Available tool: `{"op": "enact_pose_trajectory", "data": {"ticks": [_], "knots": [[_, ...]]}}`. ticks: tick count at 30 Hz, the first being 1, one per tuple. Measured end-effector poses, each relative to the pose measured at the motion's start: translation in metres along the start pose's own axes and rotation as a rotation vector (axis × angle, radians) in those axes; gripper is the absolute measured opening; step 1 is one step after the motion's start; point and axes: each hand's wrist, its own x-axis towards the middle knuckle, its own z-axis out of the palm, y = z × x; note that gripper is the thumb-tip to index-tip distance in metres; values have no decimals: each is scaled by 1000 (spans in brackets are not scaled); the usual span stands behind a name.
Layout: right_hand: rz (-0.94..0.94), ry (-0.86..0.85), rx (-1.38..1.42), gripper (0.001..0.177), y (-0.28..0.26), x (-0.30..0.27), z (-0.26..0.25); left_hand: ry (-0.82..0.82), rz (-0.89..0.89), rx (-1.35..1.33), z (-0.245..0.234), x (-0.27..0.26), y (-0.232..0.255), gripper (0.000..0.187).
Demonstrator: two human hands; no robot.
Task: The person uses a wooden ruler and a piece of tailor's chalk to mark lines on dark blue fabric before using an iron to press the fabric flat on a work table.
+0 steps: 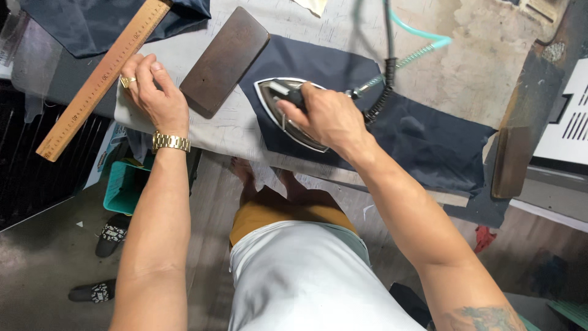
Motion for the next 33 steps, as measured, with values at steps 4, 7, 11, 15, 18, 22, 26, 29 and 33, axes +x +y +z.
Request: {"op": "enact_pose_trajectory", "data": {"ticks": [4, 7, 11, 15, 18, 22, 26, 29, 33], "knots": [[-91, -40, -10, 57, -20, -13, 13, -21, -7, -5, 0, -5, -5, 29], [-171, -77, -86, 56, -26, -27, 33, -42, -45, -18, 0, -5, -7, 28], [-308, -70, -153, 58, -24, -56, 58, -45, -33, -37, -1, -7, -7, 27], [-375, 51, -173, 61, -10, -78, 82, -46, -19, -75, -4, -7, -6, 25], [-157, 87, -114, 57, -8, -80, 78, -59, -45, -74, -3, -7, -8, 27], [-19, 264, -15, 55, -14, -60, 62, -18, 3, -163, 1, -7, -17, 17], [32, 417, -51, 55, -14, -20, 58, -64, 41, -165, -13, 1, -1, 15], [102, 514, -46, 59, -21, 4, 35, -45, 61, -169, -7, -5, -9, 13], [153, 522, 52, 53, 9, 33, 18, -30, 104, -101, -2, -5, -7, 23]]}}
